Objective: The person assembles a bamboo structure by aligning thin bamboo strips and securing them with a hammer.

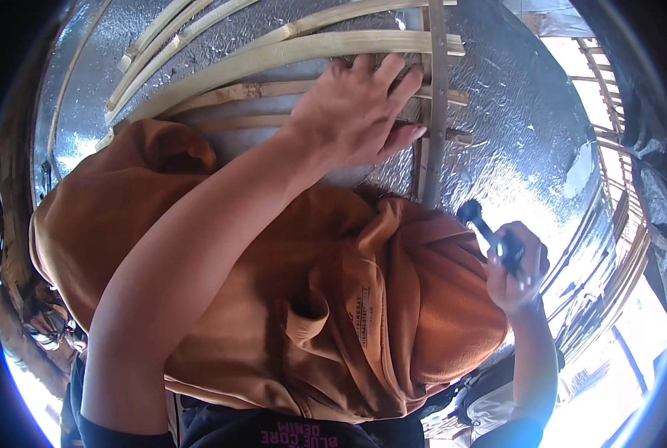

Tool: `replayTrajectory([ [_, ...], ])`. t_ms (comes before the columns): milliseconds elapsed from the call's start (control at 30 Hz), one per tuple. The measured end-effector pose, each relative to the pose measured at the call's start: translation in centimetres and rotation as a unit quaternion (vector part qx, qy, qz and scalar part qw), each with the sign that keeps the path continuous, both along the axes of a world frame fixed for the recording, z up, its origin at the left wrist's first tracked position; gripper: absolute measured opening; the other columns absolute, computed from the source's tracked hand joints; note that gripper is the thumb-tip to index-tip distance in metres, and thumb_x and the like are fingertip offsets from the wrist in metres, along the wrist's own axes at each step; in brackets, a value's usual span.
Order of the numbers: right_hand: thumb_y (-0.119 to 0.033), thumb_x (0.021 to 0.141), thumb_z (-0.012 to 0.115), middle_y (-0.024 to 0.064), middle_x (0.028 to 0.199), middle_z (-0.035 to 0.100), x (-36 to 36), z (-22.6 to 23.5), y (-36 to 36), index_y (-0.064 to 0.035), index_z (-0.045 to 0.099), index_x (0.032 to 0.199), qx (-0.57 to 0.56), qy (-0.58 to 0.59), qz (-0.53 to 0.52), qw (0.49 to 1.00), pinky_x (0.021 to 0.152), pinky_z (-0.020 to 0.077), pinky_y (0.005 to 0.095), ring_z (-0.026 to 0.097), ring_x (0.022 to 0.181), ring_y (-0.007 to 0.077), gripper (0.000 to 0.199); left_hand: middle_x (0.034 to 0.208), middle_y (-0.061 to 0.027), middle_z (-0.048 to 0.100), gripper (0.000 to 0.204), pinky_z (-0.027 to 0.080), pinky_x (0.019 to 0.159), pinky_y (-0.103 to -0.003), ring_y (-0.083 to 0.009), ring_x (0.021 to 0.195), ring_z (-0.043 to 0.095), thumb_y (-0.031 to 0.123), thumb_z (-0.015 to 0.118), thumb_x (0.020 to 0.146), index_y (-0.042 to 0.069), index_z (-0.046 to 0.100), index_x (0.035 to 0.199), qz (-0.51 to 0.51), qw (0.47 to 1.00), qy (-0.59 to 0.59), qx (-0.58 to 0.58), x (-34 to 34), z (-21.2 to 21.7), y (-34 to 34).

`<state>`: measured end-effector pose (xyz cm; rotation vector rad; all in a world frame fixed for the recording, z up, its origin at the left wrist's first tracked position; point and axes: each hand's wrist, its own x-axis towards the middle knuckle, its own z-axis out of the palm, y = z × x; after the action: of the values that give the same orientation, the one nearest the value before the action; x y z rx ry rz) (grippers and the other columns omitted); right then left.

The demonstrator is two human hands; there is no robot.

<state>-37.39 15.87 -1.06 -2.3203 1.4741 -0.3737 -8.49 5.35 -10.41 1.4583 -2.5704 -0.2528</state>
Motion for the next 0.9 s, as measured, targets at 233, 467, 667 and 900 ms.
replayTrajectory([
  [233, -0.016, 0.092, 0.065, 0.0193, 0.086, 0.065, 1.9, -0.8, -0.9, 0.0034, 0.054, 0.111, 0.118, 0.112, -0.02, 0.986, 0.058, 0.0502, 0.0411, 0.066, 0.069, 0.0368, 0.03, 0.123, -0.0158, 0.048, 0.062, 0.051, 0.085, -0.049, -0.0345, 0.105, 0.059, 0.053, 0.049, 0.095, 0.006, 0.047, 0.135, -0.011, 1.0, -0.005, 0.029, 0.0, 0.2, -0.1],
  [467, -0.012, 0.094, 0.057, 0.0192, 0.079, 0.064, 1.6, -0.1, -0.8, 0.0023, 0.054, 0.114, 0.108, 0.081, -0.022, 0.991, 0.062, 0.0506, 0.0447, 0.063, 0.067, 0.0409, 0.025, 0.123, -0.0159, 0.049, 0.062, 0.051, 0.085, -0.049, -0.0349, 0.108, 0.058, 0.052, 0.049, 0.095, 0.006, 0.045, 0.137, -0.014, 1.0, 0.007, 0.02, -0.2, 0.4, -0.2],
  [667, -0.009, 0.096, 0.056, 0.0137, 0.074, 0.061, 1.0, -0.7, -0.3, 0.001, 0.051, 0.108, 0.095, 0.066, -0.047, 0.992, 0.059, 0.0489, 0.0361, 0.063, 0.066, 0.0267, 0.016, 0.124, -0.0153, 0.049, 0.061, 0.051, 0.084, -0.048, -0.0348, 0.107, 0.058, 0.051, 0.05, 0.095, 0.006, 0.046, 0.136, -0.014, 1.0, 0.005, 0.003, -0.2, 0.3, 0.1],
  [900, -0.012, 0.094, 0.059, 0.0156, 0.072, 0.062, 0.5, -0.9, -1.8, 0.0019, 0.056, 0.097, 0.008, 0.189, 0.071, 0.979, 0.061, 0.0502, 0.0381, 0.063, 0.066, 0.0308, 0.015, 0.122, -0.0148, 0.05, 0.058, 0.051, 0.085, -0.049, -0.0346, 0.107, 0.058, 0.05, 0.05, 0.095, 0.005, 0.051, 0.131, -0.002, 1.0, 0.008, -0.004, 0.0, 0.2, -0.2],
])
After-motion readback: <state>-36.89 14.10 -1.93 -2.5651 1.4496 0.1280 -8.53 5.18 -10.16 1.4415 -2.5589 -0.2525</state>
